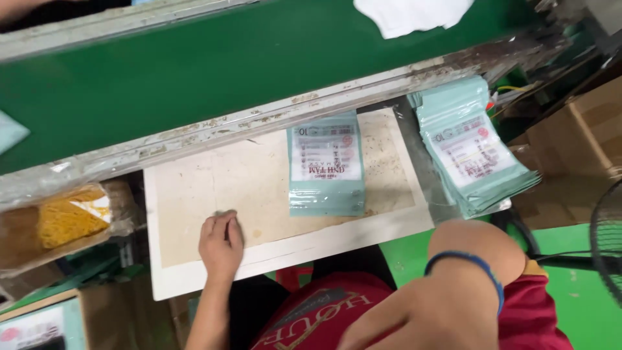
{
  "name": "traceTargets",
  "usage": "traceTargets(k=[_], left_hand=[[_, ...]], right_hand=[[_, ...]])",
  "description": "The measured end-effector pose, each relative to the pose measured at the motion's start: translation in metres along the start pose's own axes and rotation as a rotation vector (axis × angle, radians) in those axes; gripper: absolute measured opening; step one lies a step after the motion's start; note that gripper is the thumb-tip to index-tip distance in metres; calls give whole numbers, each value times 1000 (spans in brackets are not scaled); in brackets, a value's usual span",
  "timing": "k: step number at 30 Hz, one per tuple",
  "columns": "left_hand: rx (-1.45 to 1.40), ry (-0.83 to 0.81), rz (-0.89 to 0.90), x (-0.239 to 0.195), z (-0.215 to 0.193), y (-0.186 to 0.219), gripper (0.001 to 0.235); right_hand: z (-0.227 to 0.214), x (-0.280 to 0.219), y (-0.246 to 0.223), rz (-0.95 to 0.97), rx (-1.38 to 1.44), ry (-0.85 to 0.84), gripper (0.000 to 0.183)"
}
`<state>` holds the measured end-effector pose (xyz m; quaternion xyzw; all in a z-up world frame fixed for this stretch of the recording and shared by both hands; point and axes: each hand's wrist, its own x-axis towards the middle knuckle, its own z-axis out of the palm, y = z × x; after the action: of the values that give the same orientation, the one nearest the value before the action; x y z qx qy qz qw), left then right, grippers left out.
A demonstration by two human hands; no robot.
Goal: The recorder is packaging face masks into individual plastic bags on a conveyor belt system.
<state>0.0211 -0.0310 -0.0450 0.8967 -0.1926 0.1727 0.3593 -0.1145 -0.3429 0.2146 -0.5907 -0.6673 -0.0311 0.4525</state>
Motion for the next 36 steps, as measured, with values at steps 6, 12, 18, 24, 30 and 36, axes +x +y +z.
traceTargets(k=[6,12,18,24,30,36], left_hand=[[2,34,9,6,3,0,13],[8,44,4,5,2,-3,12],[-251,-55,-103,65,-6,19,23],[340,-41,7,232,17,49,62],[299,-189,-333,317,89,59,91],[-187,-142,-472,322,142,61,94]], right_hand=[[-81,-63,82,441,-222,274,37],[-214,-347,245,1448,-1082,769,80],[-185,-291,336,1712,-1178,532,73],[-90,-124,347,1387,-1260,336,67],[-91,-103,330,1237,-1059,510,54],[-101,-154,369,1291,-893,553,45]])
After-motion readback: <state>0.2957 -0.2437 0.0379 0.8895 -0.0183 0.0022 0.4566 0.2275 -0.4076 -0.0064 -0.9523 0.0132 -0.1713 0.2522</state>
